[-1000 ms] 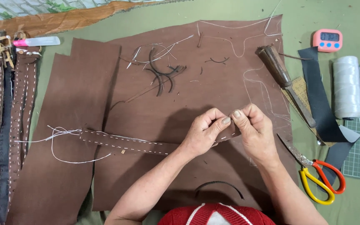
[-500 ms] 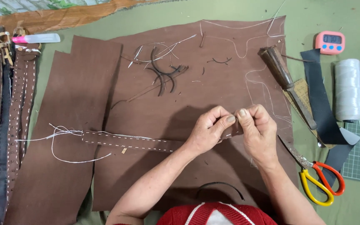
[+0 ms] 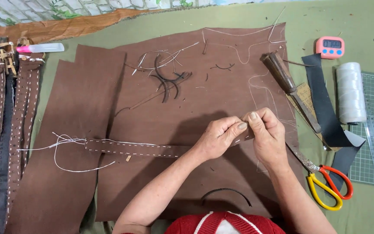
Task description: Punching holes and hand-stitching a leather strap on a workshop table.
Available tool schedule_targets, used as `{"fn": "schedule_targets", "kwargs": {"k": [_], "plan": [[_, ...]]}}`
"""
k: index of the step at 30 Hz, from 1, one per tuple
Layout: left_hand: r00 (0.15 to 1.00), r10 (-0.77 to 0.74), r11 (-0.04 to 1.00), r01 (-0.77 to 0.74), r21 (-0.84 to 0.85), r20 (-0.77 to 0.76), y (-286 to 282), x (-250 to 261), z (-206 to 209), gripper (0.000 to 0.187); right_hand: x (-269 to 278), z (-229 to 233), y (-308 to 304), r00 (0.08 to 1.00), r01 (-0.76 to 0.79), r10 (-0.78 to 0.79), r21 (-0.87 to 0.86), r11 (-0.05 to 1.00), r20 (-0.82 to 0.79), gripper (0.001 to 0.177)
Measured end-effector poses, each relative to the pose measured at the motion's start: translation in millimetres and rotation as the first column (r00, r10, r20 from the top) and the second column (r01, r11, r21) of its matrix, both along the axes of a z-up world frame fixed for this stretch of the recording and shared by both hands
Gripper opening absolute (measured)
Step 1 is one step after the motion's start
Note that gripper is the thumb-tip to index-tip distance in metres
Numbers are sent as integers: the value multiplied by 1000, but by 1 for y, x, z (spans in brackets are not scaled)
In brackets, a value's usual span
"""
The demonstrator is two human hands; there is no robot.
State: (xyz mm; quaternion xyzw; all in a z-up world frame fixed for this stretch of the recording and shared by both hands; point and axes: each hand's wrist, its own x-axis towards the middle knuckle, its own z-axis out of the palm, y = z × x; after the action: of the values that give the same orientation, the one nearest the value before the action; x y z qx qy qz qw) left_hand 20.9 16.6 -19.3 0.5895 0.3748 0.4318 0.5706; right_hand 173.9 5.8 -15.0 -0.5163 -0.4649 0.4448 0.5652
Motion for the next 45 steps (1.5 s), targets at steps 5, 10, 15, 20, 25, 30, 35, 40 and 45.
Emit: {"fn": "schedule_targets", "kwargs": {"k": [5, 10, 15, 20, 25, 30, 35, 40, 45], "plan": [[1000, 12, 1000, -12, 6, 13, 3, 6, -17, 33, -2, 1, 1, 999, 9, -9, -3, 1000, -32, 30], [1000, -19, 1000, 18, 20, 20, 3, 8, -18, 34, -1, 5, 3, 998, -33, 35, 37, 999, -57, 36], [999, -18, 1000, 18, 22, 26, 5, 10, -22, 36, 9, -22, 12, 983, -65, 69, 28, 998, -171, 36], [994, 26, 996, -34, 78, 110, 6, 18, -34, 42, -3, -7, 18, 985, -84, 94, 74, 994, -147, 37], [987, 95, 984, -113, 141, 129, 8, 24, -48, 43, -12, 0, 22, 981, -94, 107, 86, 992, -160, 40], [976, 132, 964, -167, 208, 174, 9, 28, -35, 42, -17, 0, 24, 987, -82, 94, 98, 992, -132, 40], [973, 139, 961, -178, 212, 187, 11, 28, -44, 42, -17, 8, 27, 995, -80, 85, 105, 991, -43, 40], [974, 112, 963, -155, 219, 197, 21, 24, -41, 41, -16, -7, 31, 999, -33, 38, 144, 989, -34, 42], [972, 91, 974, -132, 182, 217, 22, 22, -45, 41, -11, -14, 29, 994, -88, 98, 185, 979, -48, 44]]}}
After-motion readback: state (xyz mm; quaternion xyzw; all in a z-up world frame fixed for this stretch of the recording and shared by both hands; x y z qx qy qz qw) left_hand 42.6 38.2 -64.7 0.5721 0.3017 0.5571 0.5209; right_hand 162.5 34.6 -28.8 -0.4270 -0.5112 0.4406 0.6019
